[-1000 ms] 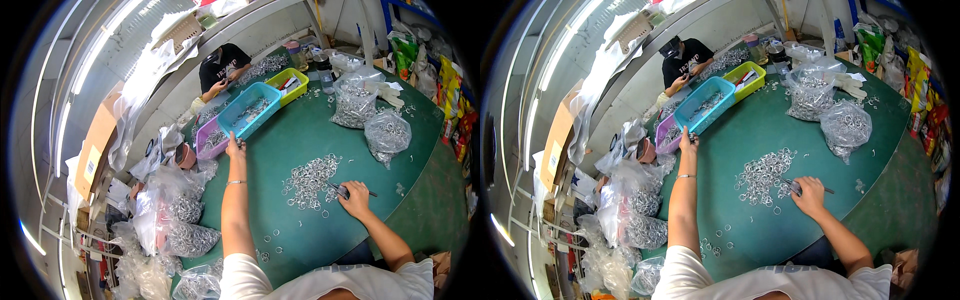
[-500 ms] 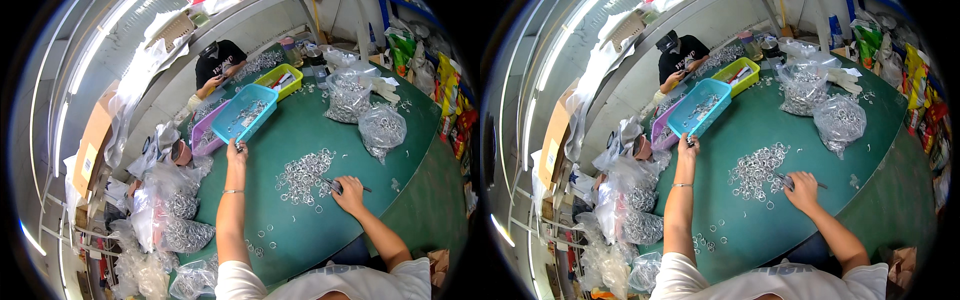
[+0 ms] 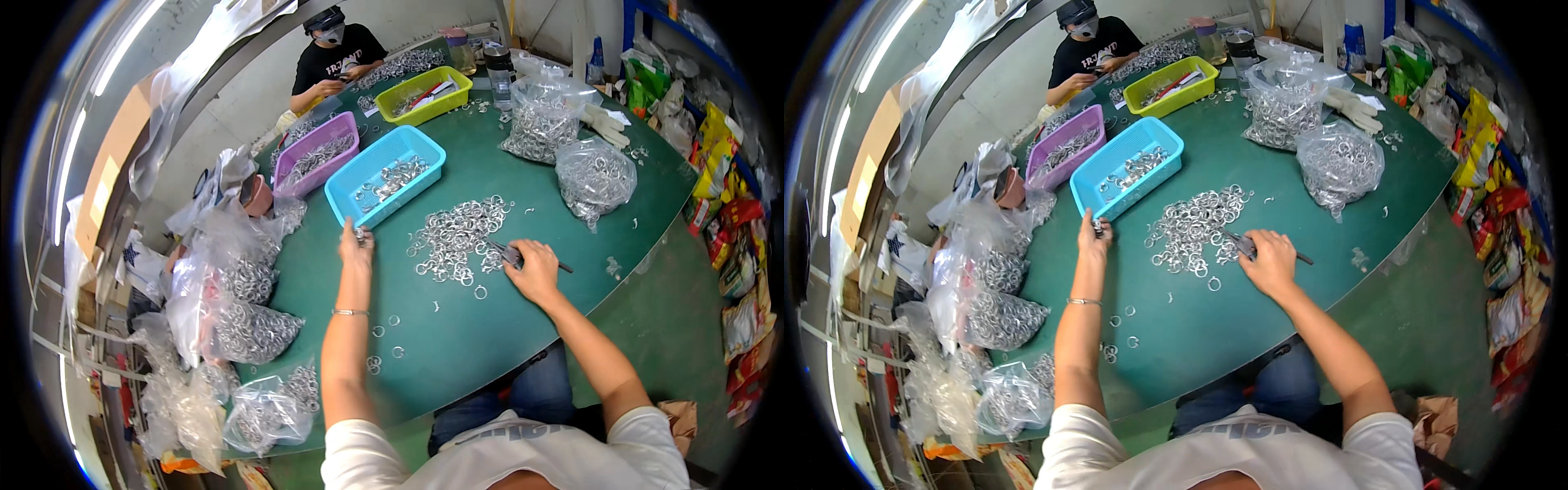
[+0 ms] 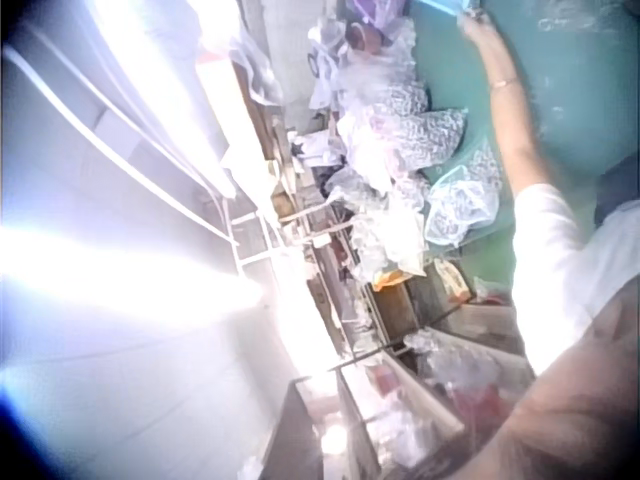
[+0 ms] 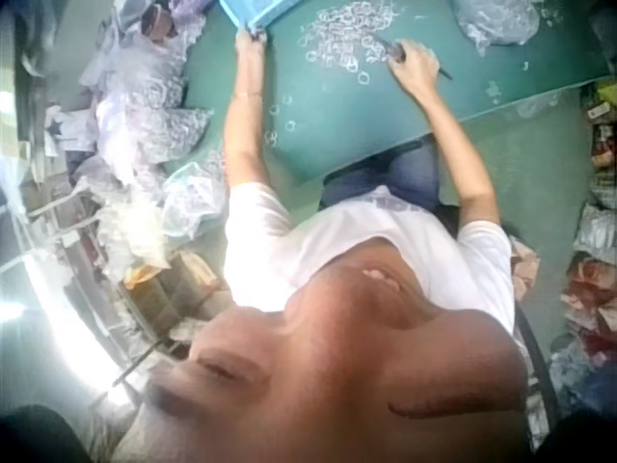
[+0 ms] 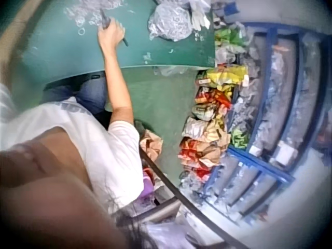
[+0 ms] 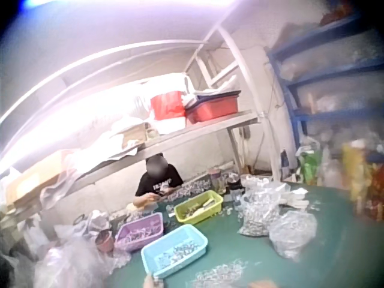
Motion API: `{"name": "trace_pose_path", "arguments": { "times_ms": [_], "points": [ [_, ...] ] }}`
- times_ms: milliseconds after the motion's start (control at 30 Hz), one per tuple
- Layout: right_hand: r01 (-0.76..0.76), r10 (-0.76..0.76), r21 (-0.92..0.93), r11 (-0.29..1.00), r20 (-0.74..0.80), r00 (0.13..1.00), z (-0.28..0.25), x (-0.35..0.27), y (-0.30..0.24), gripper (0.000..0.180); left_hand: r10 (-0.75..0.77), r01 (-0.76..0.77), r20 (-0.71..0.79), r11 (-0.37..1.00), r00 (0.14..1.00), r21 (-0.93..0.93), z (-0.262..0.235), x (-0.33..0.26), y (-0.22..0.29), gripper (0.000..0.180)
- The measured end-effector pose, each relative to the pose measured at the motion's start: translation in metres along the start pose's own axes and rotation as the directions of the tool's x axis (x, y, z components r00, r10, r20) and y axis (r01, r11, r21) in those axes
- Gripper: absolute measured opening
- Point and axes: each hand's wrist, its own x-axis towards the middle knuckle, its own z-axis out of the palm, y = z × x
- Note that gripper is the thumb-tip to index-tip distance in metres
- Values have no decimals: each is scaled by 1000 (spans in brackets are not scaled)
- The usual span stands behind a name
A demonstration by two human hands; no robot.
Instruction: The person is using pliers to connect small metal rings together, picking them up from a table and placing the connected pieces into a blue tray.
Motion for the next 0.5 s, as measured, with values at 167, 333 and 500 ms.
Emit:
{"name": "trace_pose_path", "arguments": {
  "times_ms": [167,333,500],
  "points": [
    [37,-38,-32,999,-33,999,5,-3,9,24,370,-277,-388,920,844,276,44,-38,-1,22],
    [41,-40,10,999,-15,999,5,-1,10,24,320,-253,-579,947,750,196,12,-26,-15,17],
    [33,-33,7,999,7,999,4,2,8,28,557,-524,-365,829,746,194,36,-3,32,16]
  ]
}}
